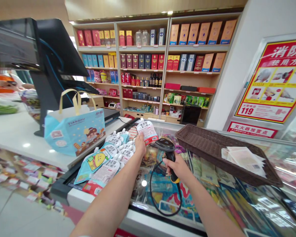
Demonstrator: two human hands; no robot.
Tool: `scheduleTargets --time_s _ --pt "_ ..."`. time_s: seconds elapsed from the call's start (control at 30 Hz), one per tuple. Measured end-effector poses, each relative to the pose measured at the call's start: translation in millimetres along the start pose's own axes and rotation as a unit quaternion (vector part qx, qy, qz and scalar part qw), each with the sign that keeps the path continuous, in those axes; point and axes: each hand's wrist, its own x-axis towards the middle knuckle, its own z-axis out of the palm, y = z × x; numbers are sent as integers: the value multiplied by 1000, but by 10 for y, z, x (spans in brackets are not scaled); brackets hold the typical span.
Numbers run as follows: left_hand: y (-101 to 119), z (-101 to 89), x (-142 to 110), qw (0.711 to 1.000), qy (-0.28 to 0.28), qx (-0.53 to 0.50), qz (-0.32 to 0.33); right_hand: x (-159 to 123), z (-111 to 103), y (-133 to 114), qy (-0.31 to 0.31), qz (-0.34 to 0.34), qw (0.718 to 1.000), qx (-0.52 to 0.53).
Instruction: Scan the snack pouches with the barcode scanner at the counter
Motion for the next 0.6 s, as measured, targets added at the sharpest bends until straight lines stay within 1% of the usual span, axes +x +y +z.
scheduleTargets --time_s 0.1,0.17,0.27,0.37,0.5,0.6 --pt "0 13 -25 1000 -9 -2 -11 13 -4 -11 7 0 1000 13" --pt "-22 63 -59 1000 -13 -5 -27 13 -18 -55 22 -3 999 33" --pt "-102 256 -127 998 -6 -10 -65 -6 -97 -165 50 -15 997 57" --pt "-247 618 -183 995 -4 -2 -95 -51 -274 -280 76 -23 995 65" --pt "-543 1265 -212 989 -26 6 -147 -132 -612 -370 118 -35 989 81" --pt "-813 1720 -242 983 -50 2 -177 -189 -860 -368 162 -47 981 99"
